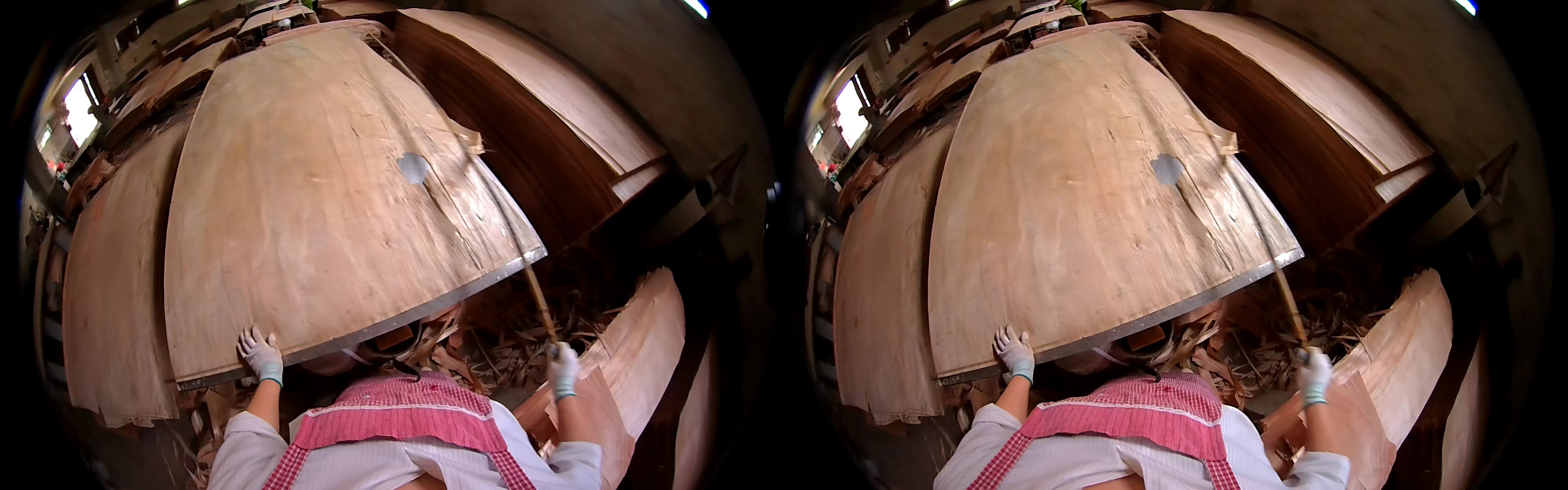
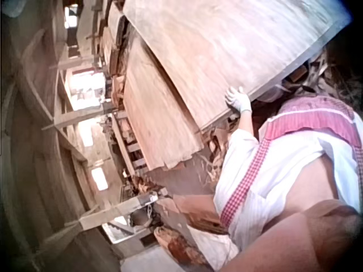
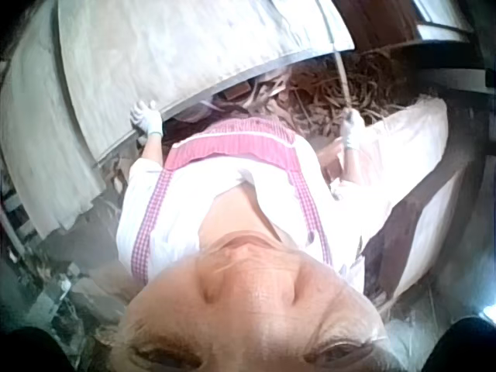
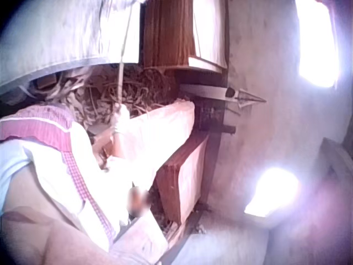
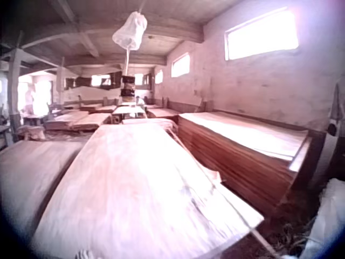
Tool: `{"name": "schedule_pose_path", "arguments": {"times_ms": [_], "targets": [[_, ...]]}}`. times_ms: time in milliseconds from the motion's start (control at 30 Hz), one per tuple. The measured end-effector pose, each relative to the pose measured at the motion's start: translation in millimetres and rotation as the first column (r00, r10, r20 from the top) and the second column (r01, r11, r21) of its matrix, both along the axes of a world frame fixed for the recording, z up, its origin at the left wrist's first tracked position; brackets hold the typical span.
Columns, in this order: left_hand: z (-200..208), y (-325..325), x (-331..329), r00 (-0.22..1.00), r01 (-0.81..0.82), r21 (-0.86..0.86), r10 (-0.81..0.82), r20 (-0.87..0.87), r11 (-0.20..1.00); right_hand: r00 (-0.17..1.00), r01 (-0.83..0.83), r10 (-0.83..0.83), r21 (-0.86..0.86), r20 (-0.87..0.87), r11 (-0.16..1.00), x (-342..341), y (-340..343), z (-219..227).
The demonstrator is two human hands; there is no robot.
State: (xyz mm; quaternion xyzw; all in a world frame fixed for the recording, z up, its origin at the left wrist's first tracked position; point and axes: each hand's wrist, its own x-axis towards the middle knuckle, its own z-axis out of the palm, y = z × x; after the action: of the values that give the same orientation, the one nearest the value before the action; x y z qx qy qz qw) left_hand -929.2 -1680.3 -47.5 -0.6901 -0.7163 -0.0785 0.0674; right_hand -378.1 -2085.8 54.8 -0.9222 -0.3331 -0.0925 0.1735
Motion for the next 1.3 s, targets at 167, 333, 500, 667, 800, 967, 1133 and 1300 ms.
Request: {"name": "schedule_pose_path", "arguments": {"times_ms": [167, 333, 500, 667, 800, 967, 1133, 1300], "targets": [[-9.8, 3.7, -3.5, 1.0, 0.015, 0.022, -0.015, 0.015, 1.0, 0.892, -0.045, 0.107, 0.15, -0.439, 0.988, -79.1, 103.3, -21.7], [0.8, 1.6, -6.8, 1.0, -0.016, -0.04, 0.015, -0.009, 0.999, 0.776, -0.162, 0.234, 0.175, -0.585, 0.971, -78.3, 159.9, 7.2], [9.9, 2.0, 2.2, 1.0, 0.0, -0.042, -0.001, -0.015, 0.999, 0.469, -0.155, 0.378, 0.347, -0.798, 0.925, -123.9, 225.1, 18.2], [83.1, 0.3, 101.0, 0.685, 0.352, -0.329, -0.002, 0.729, 0.876, -0.105, -0.007, 0.62, 0.624, -0.777, 0.781, -224.4, 283.2, -8.5], [98.5, 8.0, 118.6, -0.316, 0.583, -0.36, 0.612, 0.725, 0.728, 0.118, -0.835, 0.623, 0.263, -0.773, 0.484, -290.5, 301.3, 25.9], [103.9, 17.2, 50.4, -0.136, 0.425, -0.323, 0.413, 0.901, 0.845, 0.246, -0.781, 0.727, 0.313, -0.641, 0.541, -259.0, 296.7, 16.9], [62.0, -9.1, -33.6, 0.047, 0.28, -0.517, 0.526, 0.849, 0.809, 0.552, -0.693, 0.638, 0.131, -0.537, 0.709, -220.2, 287.6, -19.1], [44.3, -27.3, -22.1, -0.014, 0.426, -0.59, 0.658, 0.753, 0.685, 0.669, -0.692, 0.514, -0.198, -0.537, 0.694, -221.5, 281.3, -50.8]]}}
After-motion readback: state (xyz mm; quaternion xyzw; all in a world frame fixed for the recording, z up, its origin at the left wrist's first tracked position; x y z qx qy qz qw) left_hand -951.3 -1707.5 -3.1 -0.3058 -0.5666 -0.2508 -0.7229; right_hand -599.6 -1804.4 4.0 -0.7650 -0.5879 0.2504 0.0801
